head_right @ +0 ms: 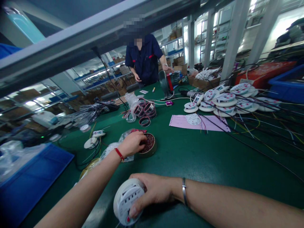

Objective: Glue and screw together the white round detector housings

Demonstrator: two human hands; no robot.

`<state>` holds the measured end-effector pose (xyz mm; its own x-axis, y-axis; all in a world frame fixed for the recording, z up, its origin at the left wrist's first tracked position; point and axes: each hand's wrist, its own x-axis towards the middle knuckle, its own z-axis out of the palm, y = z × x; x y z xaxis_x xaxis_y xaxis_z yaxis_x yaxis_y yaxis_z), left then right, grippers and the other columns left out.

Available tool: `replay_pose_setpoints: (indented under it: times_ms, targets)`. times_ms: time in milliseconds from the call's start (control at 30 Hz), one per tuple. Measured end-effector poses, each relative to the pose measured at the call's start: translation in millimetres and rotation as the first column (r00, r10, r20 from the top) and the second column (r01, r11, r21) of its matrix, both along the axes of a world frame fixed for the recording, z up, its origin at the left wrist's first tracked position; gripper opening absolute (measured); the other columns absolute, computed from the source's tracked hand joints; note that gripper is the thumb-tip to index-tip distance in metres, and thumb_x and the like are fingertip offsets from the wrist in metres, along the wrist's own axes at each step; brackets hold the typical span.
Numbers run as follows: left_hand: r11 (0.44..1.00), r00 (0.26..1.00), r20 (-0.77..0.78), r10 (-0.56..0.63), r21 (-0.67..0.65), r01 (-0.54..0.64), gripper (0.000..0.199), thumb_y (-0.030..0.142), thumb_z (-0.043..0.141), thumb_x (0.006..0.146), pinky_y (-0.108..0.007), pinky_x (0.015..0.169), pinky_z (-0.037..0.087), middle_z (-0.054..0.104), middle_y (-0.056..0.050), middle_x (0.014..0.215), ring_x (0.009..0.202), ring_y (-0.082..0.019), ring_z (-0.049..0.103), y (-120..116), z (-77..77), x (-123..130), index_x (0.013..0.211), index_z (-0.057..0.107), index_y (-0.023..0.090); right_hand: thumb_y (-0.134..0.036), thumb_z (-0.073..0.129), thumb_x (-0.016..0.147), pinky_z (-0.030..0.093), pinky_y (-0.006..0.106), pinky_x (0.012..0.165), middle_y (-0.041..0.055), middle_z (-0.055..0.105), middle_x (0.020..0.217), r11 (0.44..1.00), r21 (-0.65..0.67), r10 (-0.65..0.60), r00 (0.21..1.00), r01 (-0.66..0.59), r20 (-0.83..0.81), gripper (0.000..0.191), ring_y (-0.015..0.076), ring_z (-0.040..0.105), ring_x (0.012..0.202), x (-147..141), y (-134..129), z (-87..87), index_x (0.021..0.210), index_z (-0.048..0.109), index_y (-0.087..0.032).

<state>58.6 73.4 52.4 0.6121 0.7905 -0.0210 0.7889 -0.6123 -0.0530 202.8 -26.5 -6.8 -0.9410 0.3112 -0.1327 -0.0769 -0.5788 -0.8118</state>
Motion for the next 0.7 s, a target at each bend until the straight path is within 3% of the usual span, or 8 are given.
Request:
replay_pose_setpoints:
  times_ms: [400, 700]
  targets:
    - [0.996, 0.973, 0.224, 0.054, -0.075, -0.038, 0.01, 0.021, 0.06, 0.078, -0.025, 0.072, 0.044, 0.062, -0.001, 0.086, 0.08, -0.015, 0.056, -5, 0.3, -12, 0.087, 0.059, 0.02, -0.013, 0.09, 0.034, 0.048, 0.019, 0.063, -0.0021, 0.064, 0.083, 1.0, 0.028, -0.001, 1.0, 0.001, 0.003, 0.071, 0.0094, 0.06, 0.074, 0, 1, -1.5, 0.092, 0.051, -0.015]
    - [0.978, 0.867, 0.475, 0.149, -0.199, -0.059, 0.012, 0.019, 0.06, 0.079, -0.024, 0.074, 0.043, 0.064, 0.002, 0.087, 0.081, -0.013, 0.058, -13, -4.3, -10, 0.091, 0.06, 0.021, -0.008, 0.089, 0.03, 0.051, 0.019, 0.063, -0.0017, 0.065, 0.082, 1.0, -0.008, -0.006, 1.0, 0.007, 0.025, 0.072, 0.0093, 0.06, 0.072, -1, 1, -2.5, 0.091, 0.051, -0.015]
